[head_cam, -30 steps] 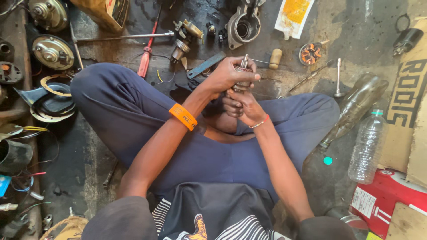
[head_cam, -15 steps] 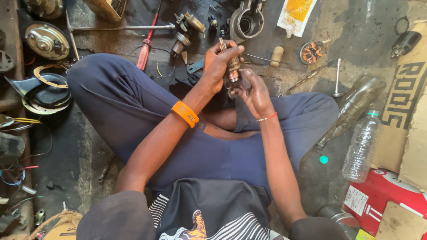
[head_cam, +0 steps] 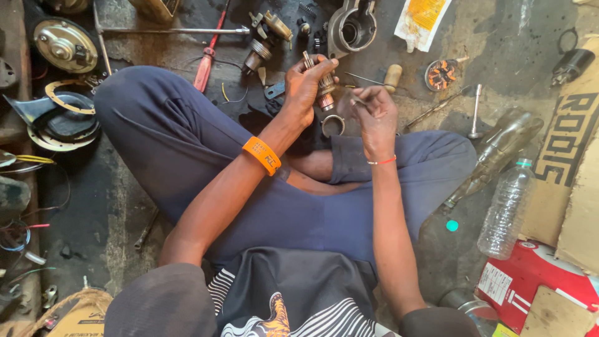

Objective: The person sits on the floor and cleans a cylindrical metal housing with a brush, then picks up a small cylindrical component and repeatedly rotates and manipulates it by hand. The person handles the parts directly without visible tools.

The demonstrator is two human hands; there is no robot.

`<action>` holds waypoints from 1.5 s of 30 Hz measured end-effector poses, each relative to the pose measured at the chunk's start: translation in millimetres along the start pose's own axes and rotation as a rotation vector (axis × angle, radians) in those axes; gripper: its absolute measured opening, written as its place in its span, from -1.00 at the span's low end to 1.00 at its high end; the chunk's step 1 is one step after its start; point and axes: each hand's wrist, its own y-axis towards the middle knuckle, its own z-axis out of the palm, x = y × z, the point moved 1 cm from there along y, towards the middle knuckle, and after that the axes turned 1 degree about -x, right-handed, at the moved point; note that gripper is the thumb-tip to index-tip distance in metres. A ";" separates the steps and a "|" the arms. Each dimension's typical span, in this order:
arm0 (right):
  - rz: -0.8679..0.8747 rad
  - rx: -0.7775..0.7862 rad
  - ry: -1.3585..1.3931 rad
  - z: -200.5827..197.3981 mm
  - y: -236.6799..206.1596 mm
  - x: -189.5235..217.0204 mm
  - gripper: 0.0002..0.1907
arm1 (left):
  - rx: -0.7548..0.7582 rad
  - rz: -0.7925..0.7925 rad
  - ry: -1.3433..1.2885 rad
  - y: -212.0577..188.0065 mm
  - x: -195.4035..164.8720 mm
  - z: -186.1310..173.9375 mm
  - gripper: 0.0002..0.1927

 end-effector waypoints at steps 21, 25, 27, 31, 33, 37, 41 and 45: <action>0.223 0.172 0.419 22.8 -4.7 -28.5 -0.79 | 0.076 0.089 0.006 14.6 21.1 -13.0 -0.82; 0.359 0.388 0.427 22.2 -5.0 -28.3 -0.80 | 0.165 0.106 0.057 10.0 19.8 -11.4 -0.81; 0.439 0.448 0.345 19.4 -5.9 -23.6 -0.75 | 0.241 0.011 0.089 4.6 16.4 -10.3 -0.82; 0.478 0.521 0.338 15.4 -10.6 -11.9 -0.75 | 0.394 -0.110 0.230 -4.9 5.7 -3.6 -0.80; 0.504 0.550 0.368 16.5 -15.1 -12.0 -0.72 | 0.486 -0.149 0.259 -7.6 0.3 -0.3 -0.81; 0.626 0.583 0.651 23.8 -23.5 -24.8 -0.83 | 0.594 -0.174 0.389 -13.4 -1.0 3.6 -0.82; 0.610 0.451 0.482 24.8 -23.4 -38.3 -0.84 | 0.472 -0.025 0.520 -16.6 1.8 7.6 -0.80; 0.641 0.468 0.499 18.2 -25.1 -38.1 -0.83 | 0.638 -0.101 0.372 -17.3 -5.2 9.9 -0.84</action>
